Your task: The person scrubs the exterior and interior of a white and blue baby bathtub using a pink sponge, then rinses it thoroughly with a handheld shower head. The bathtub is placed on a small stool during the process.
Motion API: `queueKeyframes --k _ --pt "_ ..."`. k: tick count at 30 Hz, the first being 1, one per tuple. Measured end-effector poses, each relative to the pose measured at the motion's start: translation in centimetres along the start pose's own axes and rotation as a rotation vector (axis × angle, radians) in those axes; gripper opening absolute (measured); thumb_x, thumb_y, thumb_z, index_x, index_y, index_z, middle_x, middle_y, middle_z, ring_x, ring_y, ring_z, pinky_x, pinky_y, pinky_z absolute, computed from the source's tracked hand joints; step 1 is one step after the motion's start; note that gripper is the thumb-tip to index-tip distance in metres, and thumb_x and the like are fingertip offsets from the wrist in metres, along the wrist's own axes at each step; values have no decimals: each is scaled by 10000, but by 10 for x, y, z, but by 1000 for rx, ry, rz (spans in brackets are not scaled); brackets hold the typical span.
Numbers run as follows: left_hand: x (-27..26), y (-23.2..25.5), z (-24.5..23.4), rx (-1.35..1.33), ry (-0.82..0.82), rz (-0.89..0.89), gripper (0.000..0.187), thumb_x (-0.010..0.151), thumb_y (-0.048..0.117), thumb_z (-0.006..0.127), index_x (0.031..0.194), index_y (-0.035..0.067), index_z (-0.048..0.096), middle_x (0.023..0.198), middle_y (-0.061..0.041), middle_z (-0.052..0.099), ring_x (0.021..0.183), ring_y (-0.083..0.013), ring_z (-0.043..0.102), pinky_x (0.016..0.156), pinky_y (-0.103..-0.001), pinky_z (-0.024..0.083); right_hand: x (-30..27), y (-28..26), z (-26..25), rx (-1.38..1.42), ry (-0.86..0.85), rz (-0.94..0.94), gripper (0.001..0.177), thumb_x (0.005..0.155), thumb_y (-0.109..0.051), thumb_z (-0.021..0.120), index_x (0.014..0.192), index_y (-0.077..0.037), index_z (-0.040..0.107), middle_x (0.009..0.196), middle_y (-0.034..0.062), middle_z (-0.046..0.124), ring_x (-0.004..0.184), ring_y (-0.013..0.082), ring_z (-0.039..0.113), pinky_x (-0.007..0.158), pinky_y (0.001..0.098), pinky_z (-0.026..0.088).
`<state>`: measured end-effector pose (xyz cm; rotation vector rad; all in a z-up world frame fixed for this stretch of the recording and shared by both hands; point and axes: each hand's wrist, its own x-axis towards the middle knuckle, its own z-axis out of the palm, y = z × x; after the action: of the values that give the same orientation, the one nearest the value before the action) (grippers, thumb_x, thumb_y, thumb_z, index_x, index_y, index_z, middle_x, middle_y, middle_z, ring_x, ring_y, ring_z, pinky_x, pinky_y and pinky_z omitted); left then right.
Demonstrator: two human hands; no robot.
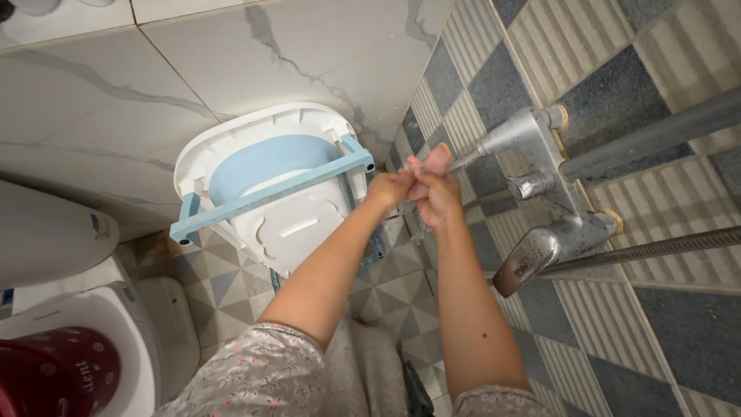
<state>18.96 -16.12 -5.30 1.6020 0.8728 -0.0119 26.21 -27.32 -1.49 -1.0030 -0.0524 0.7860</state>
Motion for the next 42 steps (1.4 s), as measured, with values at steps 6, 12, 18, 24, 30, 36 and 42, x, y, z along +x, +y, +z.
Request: queueKeyframes --k 6,12,18,24,30,36,42 --pt "-8 -1 -43 -380 14 -112 483 1008 580 480 988 130 655 750 31 568 636 -112 546 564 -326 448 13 -10 9 -179 203 -14 416 897 -47 695 1276 -102 534 893 72 676 506 90 499 393 239 349" --pt "-19 -20 -39 -445 -5 -267 429 1020 533 415 1018 169 642 788 23 579 666 -120 566 597 -353 479 36 -8 15 -181 262 222 345 992 -489 551 915 -166 460 529 -22 387 350 96 312 320 263 223" --pt "-19 -18 -24 -533 -29 -244 398 1038 495 488 995 140 662 800 16 600 687 -133 543 607 -368 437 11 -32 38 -11 298 141 593 961 -744 453 826 -181 325 533 -47 301 385 119 280 381 357 288" --pt "-51 -5 -40 127 289 436 173 898 228 652 989 89 699 768 -113 691 704 -224 666 674 -406 530 -44 -38 49 520 303 238 405 946 -522 353 1096 -160 454 801 110 581 920 314 592 897 678 422" --pt "-42 13 -11 -313 163 121 203 883 260 623 1024 115 647 771 -12 705 672 -195 656 617 -361 521 16 43 -46 635 15 199 163 1051 -134 538 1182 -37 545 888 108 632 886 198 603 835 357 518" --pt "9 24 39 -1335 -545 -66 607 1043 703 681 724 188 661 577 44 605 548 -151 576 549 -369 526 46 18 -21 60 311 56 163 998 -200 595 988 -53 666 745 46 662 528 135 537 454 279 418" --pt "8 63 49 -1139 -433 -254 378 846 539 683 822 165 721 800 -47 722 705 -222 664 680 -393 542 46 -7 3 -84 443 -116 229 998 -220 611 898 -20 659 717 25 623 570 137 576 492 318 446"
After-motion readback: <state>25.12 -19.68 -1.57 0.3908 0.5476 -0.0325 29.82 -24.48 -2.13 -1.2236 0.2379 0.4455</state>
